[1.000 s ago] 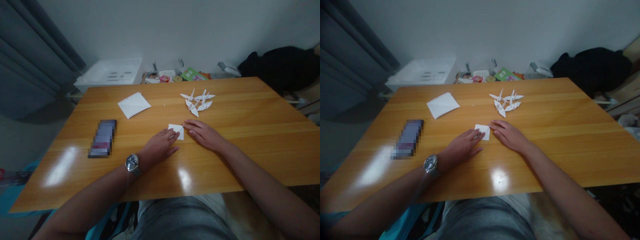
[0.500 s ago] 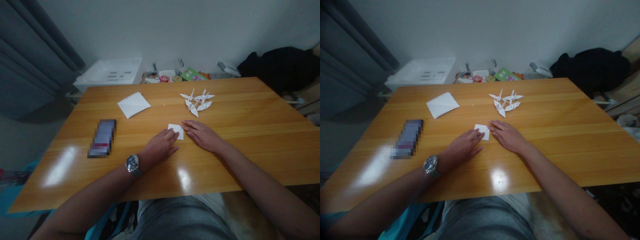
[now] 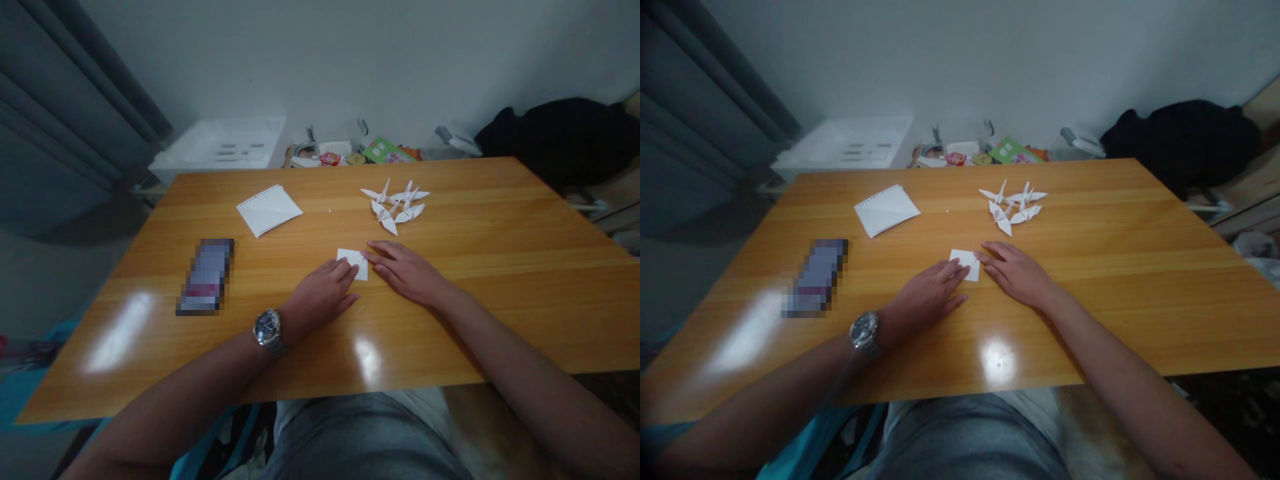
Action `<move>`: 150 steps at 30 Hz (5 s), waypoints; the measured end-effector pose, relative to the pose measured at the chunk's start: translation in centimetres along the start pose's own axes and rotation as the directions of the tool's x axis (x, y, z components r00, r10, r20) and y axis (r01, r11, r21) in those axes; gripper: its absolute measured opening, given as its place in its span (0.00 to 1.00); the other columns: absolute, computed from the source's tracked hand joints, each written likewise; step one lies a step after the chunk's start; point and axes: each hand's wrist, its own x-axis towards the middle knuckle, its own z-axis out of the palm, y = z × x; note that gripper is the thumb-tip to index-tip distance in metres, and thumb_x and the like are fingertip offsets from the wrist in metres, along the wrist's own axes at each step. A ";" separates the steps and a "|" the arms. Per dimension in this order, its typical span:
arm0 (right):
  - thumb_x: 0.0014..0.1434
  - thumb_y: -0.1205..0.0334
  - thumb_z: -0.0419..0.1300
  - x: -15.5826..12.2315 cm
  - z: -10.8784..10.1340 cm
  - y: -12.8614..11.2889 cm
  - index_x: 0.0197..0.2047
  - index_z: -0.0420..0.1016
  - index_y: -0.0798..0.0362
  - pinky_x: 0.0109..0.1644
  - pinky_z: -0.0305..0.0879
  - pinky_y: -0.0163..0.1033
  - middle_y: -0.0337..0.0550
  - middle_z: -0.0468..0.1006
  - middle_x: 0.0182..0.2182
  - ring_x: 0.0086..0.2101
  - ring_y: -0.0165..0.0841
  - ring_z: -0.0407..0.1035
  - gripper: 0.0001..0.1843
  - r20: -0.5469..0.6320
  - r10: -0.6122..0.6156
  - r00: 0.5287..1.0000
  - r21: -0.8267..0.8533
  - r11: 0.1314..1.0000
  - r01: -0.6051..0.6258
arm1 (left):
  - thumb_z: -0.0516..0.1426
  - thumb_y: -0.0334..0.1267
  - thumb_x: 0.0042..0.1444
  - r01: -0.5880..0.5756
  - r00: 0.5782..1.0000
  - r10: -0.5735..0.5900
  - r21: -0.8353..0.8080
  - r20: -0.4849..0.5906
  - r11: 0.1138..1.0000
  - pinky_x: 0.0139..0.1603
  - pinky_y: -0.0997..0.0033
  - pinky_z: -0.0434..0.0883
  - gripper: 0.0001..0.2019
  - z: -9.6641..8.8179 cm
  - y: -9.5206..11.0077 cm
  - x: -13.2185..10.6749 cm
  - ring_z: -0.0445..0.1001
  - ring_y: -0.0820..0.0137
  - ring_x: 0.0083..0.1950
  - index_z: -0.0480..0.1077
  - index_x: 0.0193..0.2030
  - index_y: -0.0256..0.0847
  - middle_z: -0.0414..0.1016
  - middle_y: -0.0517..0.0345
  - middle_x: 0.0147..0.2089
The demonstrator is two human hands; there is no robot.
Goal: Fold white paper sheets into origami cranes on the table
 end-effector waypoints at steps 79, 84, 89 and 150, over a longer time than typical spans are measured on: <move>0.74 0.54 0.49 0.2 0.2 -0.9 0.75 0.56 0.43 0.73 0.53 0.59 0.45 0.62 0.71 0.70 0.40 0.55 0.28 0.080 -0.072 0.994 0.130 0.990 0.061 | 0.51 0.46 0.73 -0.095 0.995 0.101 -0.253 0.009 0.963 0.70 0.55 0.66 0.17 -1.9 -3.3 -0.5 0.72 0.63 0.64 0.73 0.58 0.40 0.74 0.49 0.63; 0.74 0.53 0.49 0.3 0.2 -1.0 0.74 0.57 0.46 0.74 0.53 0.58 0.47 0.61 0.71 0.70 0.40 0.54 0.28 0.097 -0.057 0.994 0.122 0.991 0.045 | 0.50 0.44 0.73 -0.135 0.990 0.140 -0.243 0.007 0.961 0.69 0.56 0.68 0.16 -2.0 -3.5 -0.4 0.73 0.63 0.64 0.74 0.57 0.40 0.73 0.48 0.64; 0.74 0.54 0.50 0.3 0.2 -1.0 0.75 0.56 0.43 0.73 0.54 0.58 0.45 0.61 0.71 0.70 0.40 0.55 0.29 0.086 -0.056 0.995 0.141 0.989 0.044 | 0.51 0.45 0.72 -0.144 0.988 0.151 -0.223 0.013 0.964 0.69 0.55 0.68 0.18 -1.7 -3.8 -0.7 0.71 0.62 0.66 0.74 0.60 0.40 0.71 0.47 0.66; 0.75 0.46 0.42 0.4 0.1 -1.4 0.77 0.48 0.48 0.74 0.49 0.58 0.44 0.52 0.74 0.72 0.42 0.48 0.33 0.127 0.085 0.988 -0.088 0.993 -0.074 | 0.50 0.49 0.72 -0.086 0.994 0.083 0.034 0.071 0.996 0.65 0.56 0.67 0.23 -1.3 -1.4 -0.6 0.69 0.56 0.64 0.65 0.67 0.38 0.70 0.47 0.65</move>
